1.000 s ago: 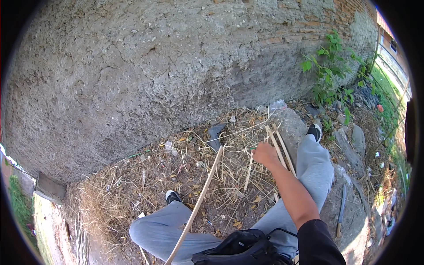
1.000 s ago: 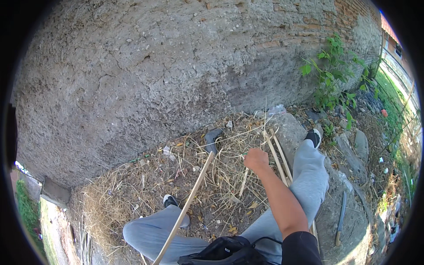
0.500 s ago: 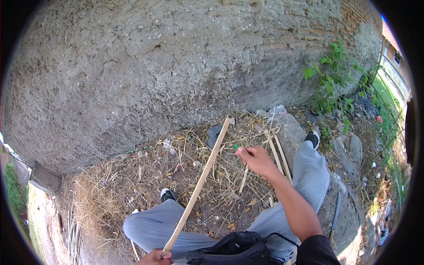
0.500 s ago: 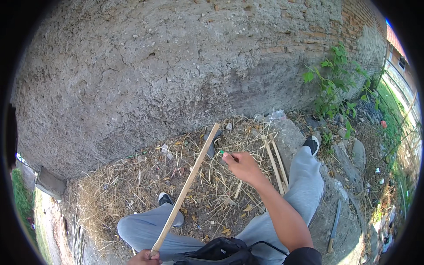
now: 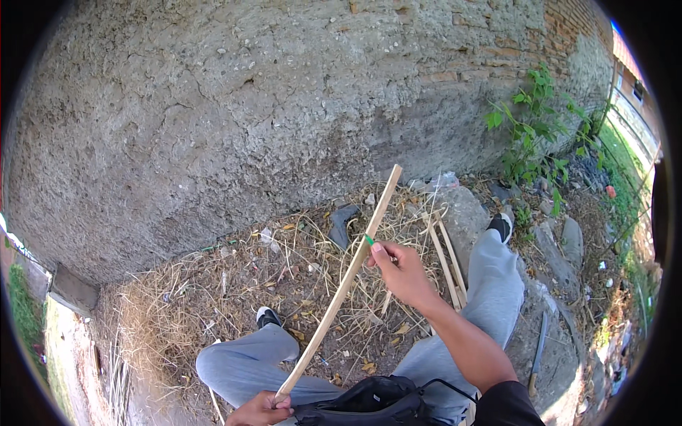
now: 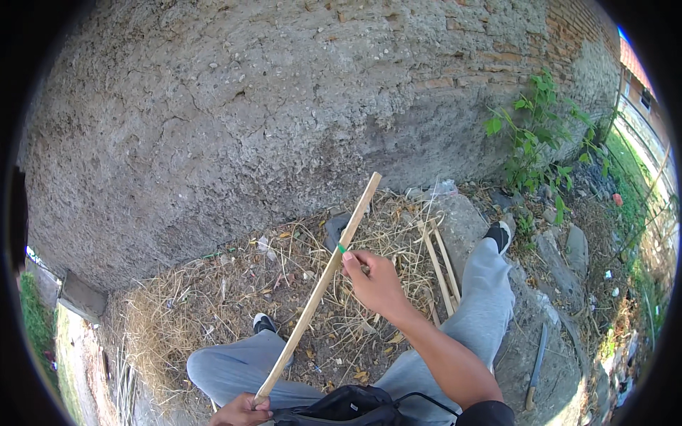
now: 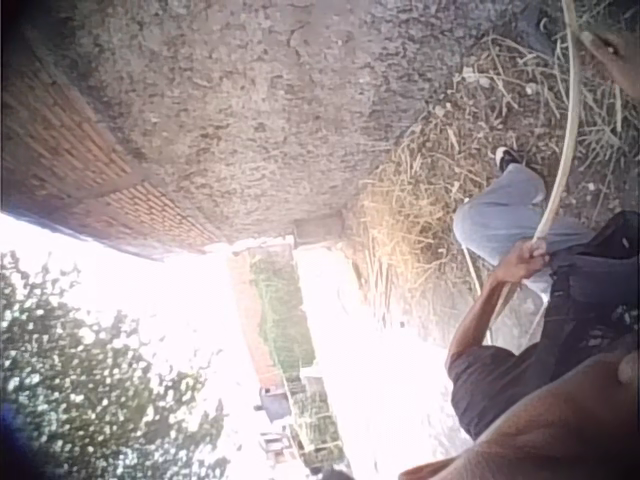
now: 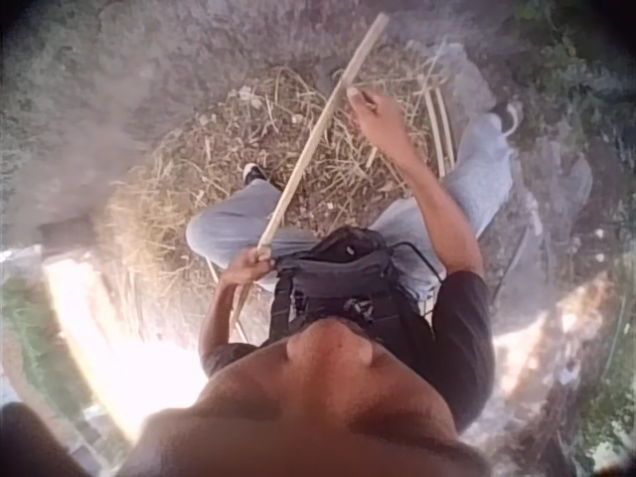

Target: The person shaves bamboo strips using a utility knife, repeatedly turning and bending the pieces by hand.

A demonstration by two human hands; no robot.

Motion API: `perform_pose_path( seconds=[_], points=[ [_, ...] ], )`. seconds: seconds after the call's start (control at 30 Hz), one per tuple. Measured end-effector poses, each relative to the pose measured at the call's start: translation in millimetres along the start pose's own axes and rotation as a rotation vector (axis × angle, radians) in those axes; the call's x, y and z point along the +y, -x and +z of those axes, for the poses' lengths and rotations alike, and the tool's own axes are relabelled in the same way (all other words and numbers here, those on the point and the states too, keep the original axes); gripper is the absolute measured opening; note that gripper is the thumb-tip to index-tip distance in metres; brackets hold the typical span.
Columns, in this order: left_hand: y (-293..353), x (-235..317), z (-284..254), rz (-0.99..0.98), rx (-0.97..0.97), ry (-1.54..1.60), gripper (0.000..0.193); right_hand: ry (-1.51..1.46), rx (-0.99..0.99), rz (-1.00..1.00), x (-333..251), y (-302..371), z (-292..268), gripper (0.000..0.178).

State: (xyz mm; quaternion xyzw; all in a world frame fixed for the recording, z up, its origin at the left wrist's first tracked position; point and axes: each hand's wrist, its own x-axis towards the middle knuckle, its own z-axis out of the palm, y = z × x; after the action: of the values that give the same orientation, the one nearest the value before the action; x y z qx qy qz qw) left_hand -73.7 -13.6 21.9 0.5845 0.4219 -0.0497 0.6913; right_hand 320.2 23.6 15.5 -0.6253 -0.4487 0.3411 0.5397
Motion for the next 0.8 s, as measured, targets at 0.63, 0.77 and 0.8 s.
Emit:
perform_pose_path(
  seconds=[0.63, 0.77, 0.8],
  points=[
    [-13, -26, -26, -0.045, -0.245, 0.273, 0.039, -0.42, -0.011, 0.012, -7, -4, 0, 0.035],
    [-15, -24, -28, -0.045, -0.256, 0.326, 0.04, -0.364, -0.049, 0.005, -7, -5, -5, 0.033],
    [-16, -26, -30, -0.044, -0.257, 0.327, 0.04, -0.389, -0.04, -0.002, -9, -5, -5, 0.033]
  ],
)
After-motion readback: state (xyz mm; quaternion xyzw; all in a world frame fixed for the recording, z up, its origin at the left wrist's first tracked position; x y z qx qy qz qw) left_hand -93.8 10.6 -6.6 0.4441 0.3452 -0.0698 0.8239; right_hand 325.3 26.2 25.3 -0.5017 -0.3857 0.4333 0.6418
